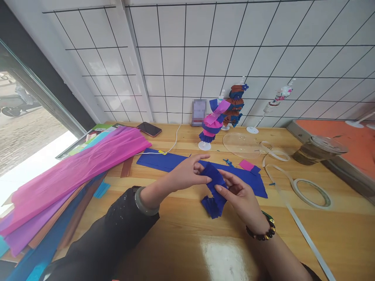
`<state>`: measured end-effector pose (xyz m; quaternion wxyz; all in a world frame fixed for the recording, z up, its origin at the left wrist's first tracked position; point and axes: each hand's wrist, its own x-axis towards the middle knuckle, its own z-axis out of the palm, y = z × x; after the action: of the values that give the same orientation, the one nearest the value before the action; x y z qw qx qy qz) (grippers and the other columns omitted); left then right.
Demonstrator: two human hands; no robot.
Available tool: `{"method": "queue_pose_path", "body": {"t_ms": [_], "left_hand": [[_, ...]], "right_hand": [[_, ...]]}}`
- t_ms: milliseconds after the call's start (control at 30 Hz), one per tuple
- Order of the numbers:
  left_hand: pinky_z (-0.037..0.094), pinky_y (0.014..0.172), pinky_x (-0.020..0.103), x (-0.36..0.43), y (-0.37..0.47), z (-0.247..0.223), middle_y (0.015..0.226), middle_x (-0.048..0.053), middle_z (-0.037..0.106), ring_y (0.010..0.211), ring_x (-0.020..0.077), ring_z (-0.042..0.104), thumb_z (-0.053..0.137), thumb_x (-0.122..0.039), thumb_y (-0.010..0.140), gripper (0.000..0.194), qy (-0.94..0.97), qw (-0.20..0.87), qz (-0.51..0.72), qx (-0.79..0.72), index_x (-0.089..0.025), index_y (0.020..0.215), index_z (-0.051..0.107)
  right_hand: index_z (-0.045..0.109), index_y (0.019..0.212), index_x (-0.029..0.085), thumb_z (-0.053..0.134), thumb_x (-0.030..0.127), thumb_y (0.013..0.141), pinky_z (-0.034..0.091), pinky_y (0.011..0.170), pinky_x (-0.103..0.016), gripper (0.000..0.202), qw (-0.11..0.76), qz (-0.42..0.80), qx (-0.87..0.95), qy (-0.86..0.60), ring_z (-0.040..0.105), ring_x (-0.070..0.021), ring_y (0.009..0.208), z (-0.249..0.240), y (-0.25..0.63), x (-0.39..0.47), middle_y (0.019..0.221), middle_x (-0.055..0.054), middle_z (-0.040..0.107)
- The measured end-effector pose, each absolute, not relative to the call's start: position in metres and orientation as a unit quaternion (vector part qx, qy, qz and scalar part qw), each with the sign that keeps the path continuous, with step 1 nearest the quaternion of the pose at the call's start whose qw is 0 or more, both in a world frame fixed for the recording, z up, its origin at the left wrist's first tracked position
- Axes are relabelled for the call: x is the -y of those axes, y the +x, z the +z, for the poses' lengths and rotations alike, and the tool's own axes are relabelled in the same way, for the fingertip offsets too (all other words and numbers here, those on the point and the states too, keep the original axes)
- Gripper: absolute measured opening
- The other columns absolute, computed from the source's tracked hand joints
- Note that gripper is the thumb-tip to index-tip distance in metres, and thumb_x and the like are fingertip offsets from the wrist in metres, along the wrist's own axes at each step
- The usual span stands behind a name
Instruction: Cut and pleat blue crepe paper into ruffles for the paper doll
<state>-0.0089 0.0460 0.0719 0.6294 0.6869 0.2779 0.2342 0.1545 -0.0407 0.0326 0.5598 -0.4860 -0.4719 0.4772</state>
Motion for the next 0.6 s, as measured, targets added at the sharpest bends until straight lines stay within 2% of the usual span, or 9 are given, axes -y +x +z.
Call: {"method": "queue_pose_path", "body": {"t_ms": [133, 233, 333, 600], "left_hand": [[0.043, 0.065, 0.026, -0.048, -0.008, 0.066, 0.071, 0.001, 0.057, 0.066, 0.0112, 0.055, 0.066, -0.022, 0.065, 0.048, 0.638, 0.664, 0.247, -0.303, -0.014, 0.107, 0.044], [0.045, 0.063, 0.028, -0.048, -0.007, 0.065, 0.068, 0.002, 0.058, 0.062, 0.0112, 0.057, 0.065, -0.025, 0.067, 0.032, 0.619, 0.67, 0.259, -0.318, -0.014, 0.091, 0.048], [0.045, 0.061, 0.026, -0.047, -0.004, 0.064, 0.064, 0.001, 0.057, 0.059, 0.0104, 0.056, 0.064, -0.025, 0.067, 0.024, 0.637, 0.647, 0.262, -0.326, -0.013, 0.081, 0.05], [0.045, 0.066, 0.026, -0.043, 0.0, 0.058, 0.07, 0.004, 0.06, 0.066, 0.0119, 0.057, 0.062, -0.023, 0.068, 0.022, 0.675, 0.621, 0.258, -0.303, -0.012, 0.085, 0.056]], "right_hand": [[0.054, 0.107, 0.024, 0.066, 0.031, 0.069, 0.051, 0.075, -0.032, 0.041, 0.565, 0.451, 0.475, -0.502, 0.059, -0.018, 0.09, 0.029, 0.156, 0.039, 0.1, -0.005, 0.064], [0.052, 0.109, 0.024, 0.065, 0.033, 0.069, 0.052, 0.072, -0.033, 0.043, 0.561, 0.437, 0.484, -0.509, 0.059, -0.0191, 0.089, 0.028, 0.155, 0.039, 0.096, -0.005, 0.065], [0.051, 0.11, 0.024, 0.065, 0.034, 0.07, 0.052, 0.071, -0.032, 0.044, 0.555, 0.431, 0.491, -0.515, 0.06, -0.0191, 0.088, 0.028, 0.155, 0.039, 0.094, -0.005, 0.065], [0.053, 0.109, 0.023, 0.066, 0.034, 0.068, 0.052, 0.068, -0.029, 0.044, 0.552, 0.451, 0.463, -0.526, 0.06, -0.0169, 0.084, 0.026, 0.156, 0.038, 0.093, -0.004, 0.065]]}}
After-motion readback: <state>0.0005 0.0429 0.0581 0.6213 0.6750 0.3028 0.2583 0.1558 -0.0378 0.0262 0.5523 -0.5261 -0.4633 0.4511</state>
